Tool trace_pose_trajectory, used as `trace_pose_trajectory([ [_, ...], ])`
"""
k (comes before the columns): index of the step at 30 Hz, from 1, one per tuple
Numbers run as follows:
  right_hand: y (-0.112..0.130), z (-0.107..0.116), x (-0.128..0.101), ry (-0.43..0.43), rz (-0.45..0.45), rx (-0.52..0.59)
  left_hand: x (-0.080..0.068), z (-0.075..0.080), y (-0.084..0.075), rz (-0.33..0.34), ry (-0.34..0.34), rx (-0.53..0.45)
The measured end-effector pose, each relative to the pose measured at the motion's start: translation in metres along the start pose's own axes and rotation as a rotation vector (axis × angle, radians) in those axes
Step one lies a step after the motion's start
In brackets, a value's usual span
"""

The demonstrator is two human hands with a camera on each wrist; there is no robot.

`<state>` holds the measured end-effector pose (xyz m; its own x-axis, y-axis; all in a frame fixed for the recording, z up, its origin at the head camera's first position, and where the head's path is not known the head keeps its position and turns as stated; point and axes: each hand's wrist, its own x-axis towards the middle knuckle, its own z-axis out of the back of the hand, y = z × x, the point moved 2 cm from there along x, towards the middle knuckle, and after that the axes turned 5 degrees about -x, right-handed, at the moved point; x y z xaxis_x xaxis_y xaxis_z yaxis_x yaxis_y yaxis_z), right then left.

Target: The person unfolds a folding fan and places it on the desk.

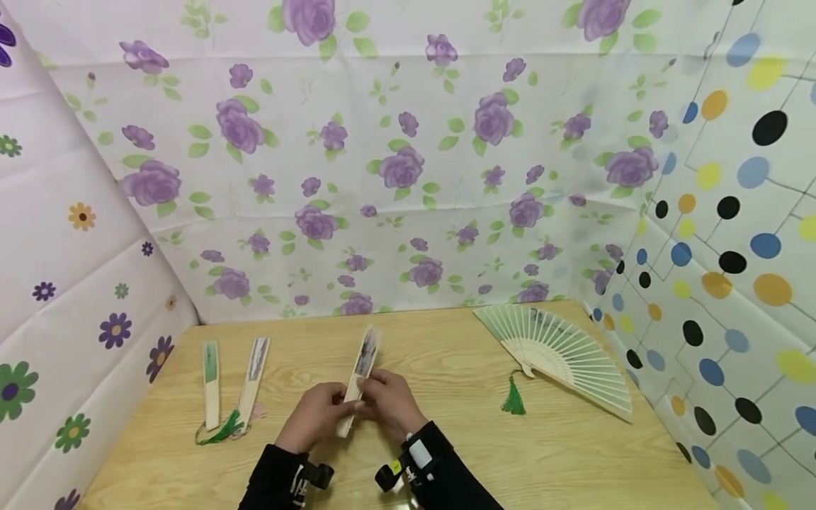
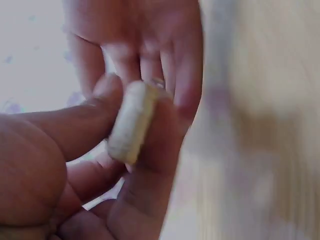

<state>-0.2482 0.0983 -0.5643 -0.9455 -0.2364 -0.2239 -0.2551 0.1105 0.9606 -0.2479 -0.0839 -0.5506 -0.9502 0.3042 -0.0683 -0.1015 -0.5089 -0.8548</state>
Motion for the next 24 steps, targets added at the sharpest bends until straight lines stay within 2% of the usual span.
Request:
trace_pose_trajectory([
  [2,0.008,0.009,-0.003,-0.012,0.030,-0.007,-0.005,-0.001,-0.023,0.018,0.053,-0.143],
  [3,0.013,0.013,-0.006,-0.022,0.045,-0.004,-0.008,-0.002,-0.034,0.029,0.055,-0.191],
  [7,0.028,0.029,-0.014,-0.093,0.093,-0.005,-0.009,-0.016,-0.052,0.043,0.020,-0.299],
  [10,0.034,0.037,-0.018,-0.139,0.107,-0.033,-0.008,-0.029,-0.056,0.045,0.008,-0.367],
  [13,0.034,0.044,-0.021,-0.124,0.102,-0.031,-0.010,-0.037,-0.057,0.038,0.012,-0.427],
  [19,0.033,0.055,-0.021,-0.065,0.107,0.025,-0.006,-0.041,-0.062,0.048,-0.025,-0.523],
  [24,0.030,0.056,-0.019,-0.096,0.099,0.034,-0.005,-0.045,-0.062,0.067,-0.059,-0.614],
])
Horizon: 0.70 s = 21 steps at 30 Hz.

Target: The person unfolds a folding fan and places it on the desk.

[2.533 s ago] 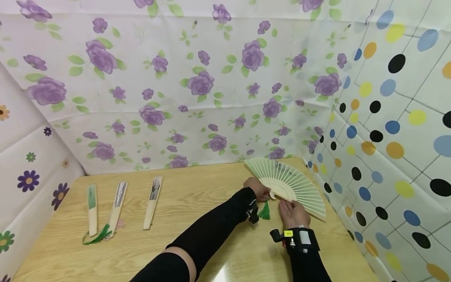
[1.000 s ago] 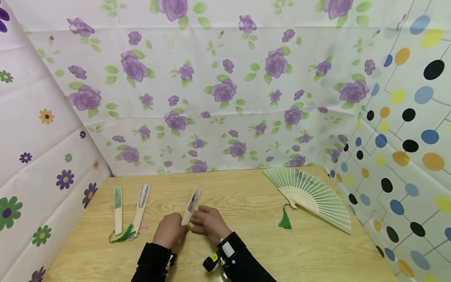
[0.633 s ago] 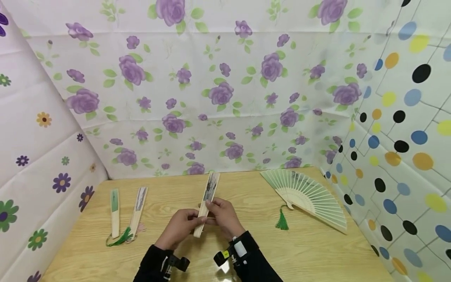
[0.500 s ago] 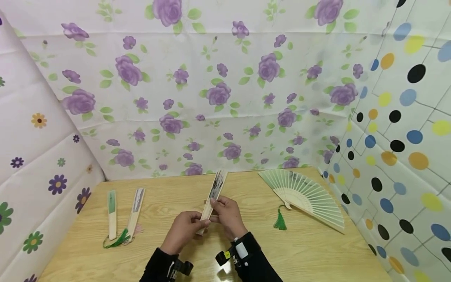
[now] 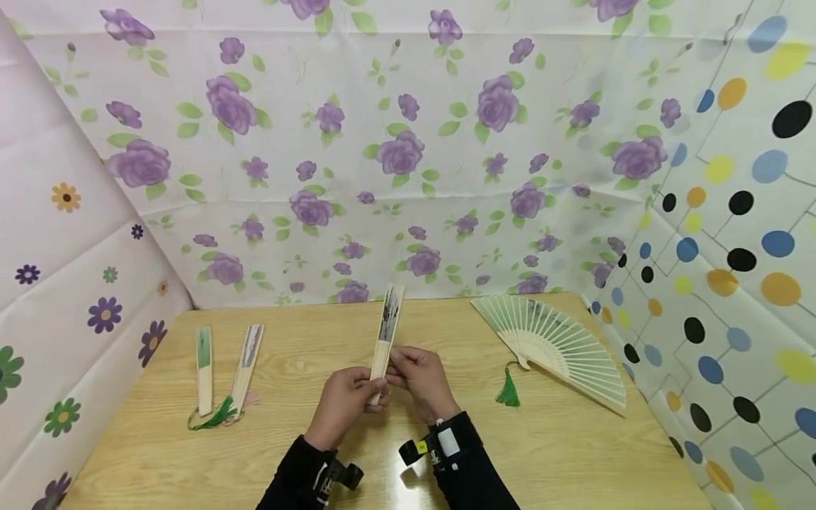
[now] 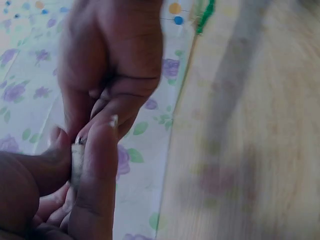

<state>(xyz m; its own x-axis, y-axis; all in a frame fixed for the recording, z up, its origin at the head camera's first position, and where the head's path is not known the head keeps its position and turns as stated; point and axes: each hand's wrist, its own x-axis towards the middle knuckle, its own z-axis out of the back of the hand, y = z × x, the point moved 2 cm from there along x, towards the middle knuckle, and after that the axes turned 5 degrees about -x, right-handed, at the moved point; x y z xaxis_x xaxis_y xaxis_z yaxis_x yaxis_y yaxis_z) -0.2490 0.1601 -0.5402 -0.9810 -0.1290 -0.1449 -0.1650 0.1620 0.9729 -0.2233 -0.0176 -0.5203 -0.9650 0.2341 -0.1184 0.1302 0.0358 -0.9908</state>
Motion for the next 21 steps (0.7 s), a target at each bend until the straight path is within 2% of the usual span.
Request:
trace_pose_trajectory([
  [4,0.0001,0.0009,0.0006,-0.006,0.003,-0.015,0.0016,0.0006,0.0015,0.003,0.018,0.003],
  [11,0.0026,0.0017,0.0021,-0.034,0.032,-0.029,0.0008,0.0035,0.0027,-0.045,0.013,0.144],
  [18,0.0005,0.0042,0.0016,0.043,0.035,-0.053,0.0010,0.0022,0.0040,0.006,0.060,0.071],
  [21,0.0000,0.0049,0.0004,0.036,0.052,-0.055,0.0008,0.0010,0.0043,0.013,0.076,0.055],
])
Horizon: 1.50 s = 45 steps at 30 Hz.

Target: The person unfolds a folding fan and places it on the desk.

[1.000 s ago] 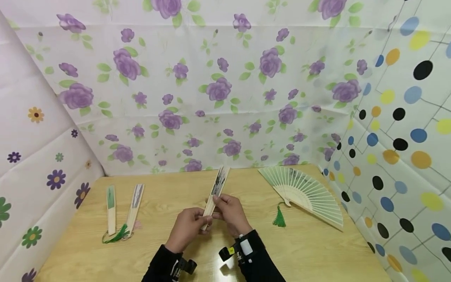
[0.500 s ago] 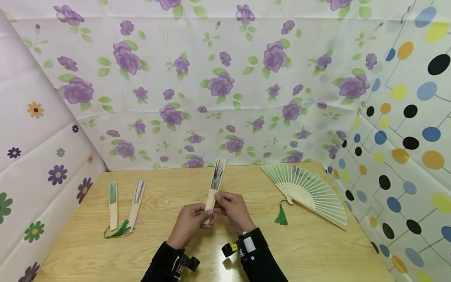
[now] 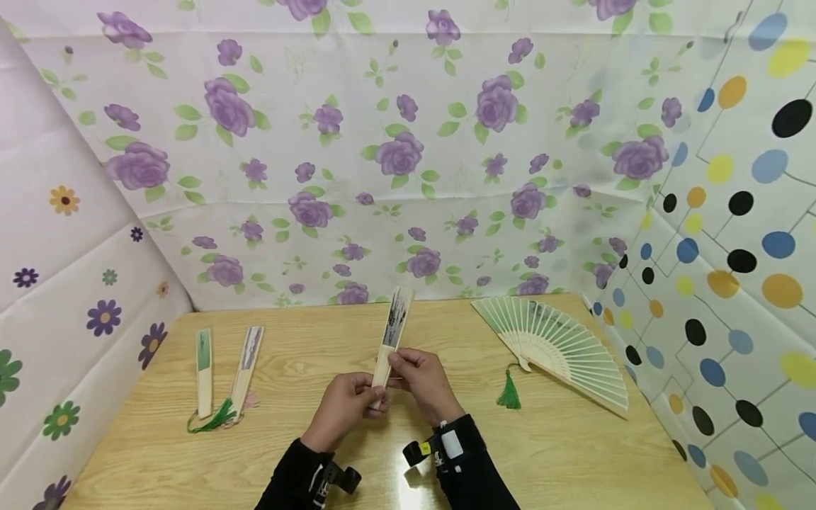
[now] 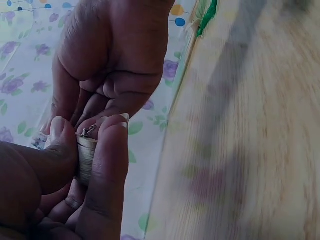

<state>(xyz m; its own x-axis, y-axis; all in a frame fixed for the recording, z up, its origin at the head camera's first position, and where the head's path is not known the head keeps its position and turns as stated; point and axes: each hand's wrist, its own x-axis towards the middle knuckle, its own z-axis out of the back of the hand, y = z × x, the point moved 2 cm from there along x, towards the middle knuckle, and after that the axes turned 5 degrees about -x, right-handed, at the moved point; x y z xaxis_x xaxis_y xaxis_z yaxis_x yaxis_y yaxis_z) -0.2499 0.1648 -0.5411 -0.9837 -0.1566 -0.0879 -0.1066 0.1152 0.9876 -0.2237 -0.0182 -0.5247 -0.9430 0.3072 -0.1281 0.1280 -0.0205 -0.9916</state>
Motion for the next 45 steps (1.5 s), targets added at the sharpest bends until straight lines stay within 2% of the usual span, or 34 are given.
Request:
trace_pose_trajectory([
  [3,0.000,-0.002,-0.001,-0.059,0.018,-0.005,0.000,-0.001,0.000,-0.004,0.001,-0.028],
  [6,-0.001,-0.006,-0.002,-0.154,0.017,0.013,0.001,-0.002,0.001,-0.014,-0.009,-0.050],
  [11,-0.008,-0.011,-0.003,-0.273,-0.033,0.105,0.003,-0.002,0.006,-0.032,-0.036,-0.059],
  [15,-0.011,-0.011,-0.003,-0.288,-0.030,0.137,0.006,-0.003,0.011,-0.043,-0.050,-0.055],
  [20,-0.008,-0.013,-0.006,-0.300,0.012,0.120,0.006,-0.005,0.013,-0.049,-0.046,-0.067],
  [27,0.001,-0.015,-0.008,-0.324,0.071,0.076,0.004,-0.010,0.007,-0.028,-0.017,-0.126],
  [31,0.004,-0.016,-0.008,-0.328,0.073,0.072,0.005,-0.010,0.005,-0.008,-0.014,-0.160],
  [40,0.006,-0.020,-0.008,-0.303,0.059,0.099,0.007,-0.010,0.008,0.043,-0.089,-0.276],
  [45,-0.001,-0.023,-0.007,-0.354,0.061,0.137,0.007,-0.011,0.009,0.034,-0.144,-0.337],
])
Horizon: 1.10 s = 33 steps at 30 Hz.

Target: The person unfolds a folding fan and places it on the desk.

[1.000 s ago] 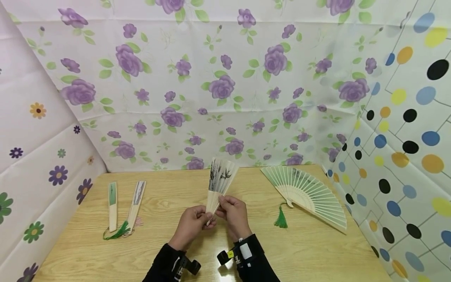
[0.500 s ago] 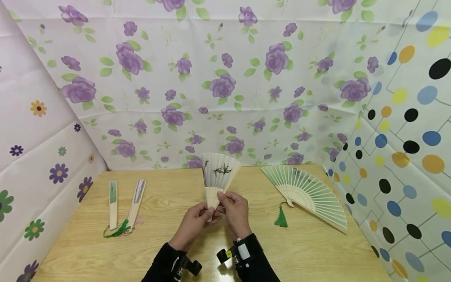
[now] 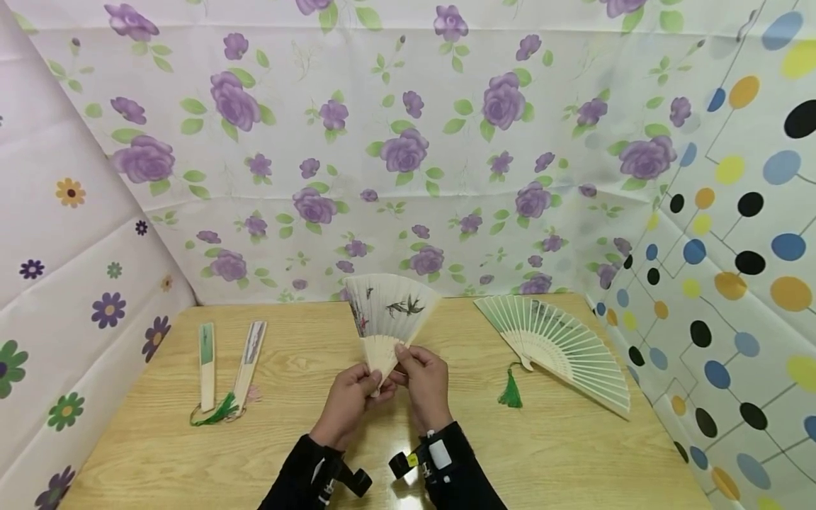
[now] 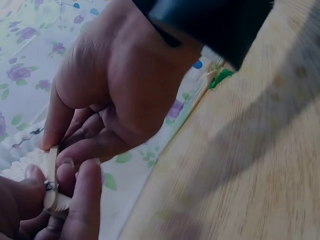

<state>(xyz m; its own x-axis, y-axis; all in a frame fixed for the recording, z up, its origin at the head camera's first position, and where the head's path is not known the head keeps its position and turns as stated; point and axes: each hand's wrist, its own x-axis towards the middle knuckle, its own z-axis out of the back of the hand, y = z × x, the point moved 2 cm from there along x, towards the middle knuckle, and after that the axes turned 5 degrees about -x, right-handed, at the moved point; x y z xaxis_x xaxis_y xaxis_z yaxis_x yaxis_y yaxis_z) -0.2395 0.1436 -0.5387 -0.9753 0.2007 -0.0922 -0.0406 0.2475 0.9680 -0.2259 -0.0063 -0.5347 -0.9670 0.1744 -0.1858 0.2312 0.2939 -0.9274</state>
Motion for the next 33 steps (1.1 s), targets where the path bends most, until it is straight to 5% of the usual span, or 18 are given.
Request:
trace_pose_trajectory([
  [5,-0.004,0.000,0.000,-0.005,0.010,0.033,0.000,-0.001,0.000,-0.018,-0.044,-0.030],
  [16,-0.001,0.010,0.007,0.220,-0.007,-0.025,0.000,0.003,-0.003,0.011,0.052,-0.042],
  [26,0.002,0.010,0.006,0.160,0.026,-0.028,-0.001,0.004,-0.001,0.024,0.122,-0.034],
  [33,0.002,0.012,0.006,0.174,0.035,-0.113,-0.001,0.010,-0.006,0.005,0.050,0.093],
])
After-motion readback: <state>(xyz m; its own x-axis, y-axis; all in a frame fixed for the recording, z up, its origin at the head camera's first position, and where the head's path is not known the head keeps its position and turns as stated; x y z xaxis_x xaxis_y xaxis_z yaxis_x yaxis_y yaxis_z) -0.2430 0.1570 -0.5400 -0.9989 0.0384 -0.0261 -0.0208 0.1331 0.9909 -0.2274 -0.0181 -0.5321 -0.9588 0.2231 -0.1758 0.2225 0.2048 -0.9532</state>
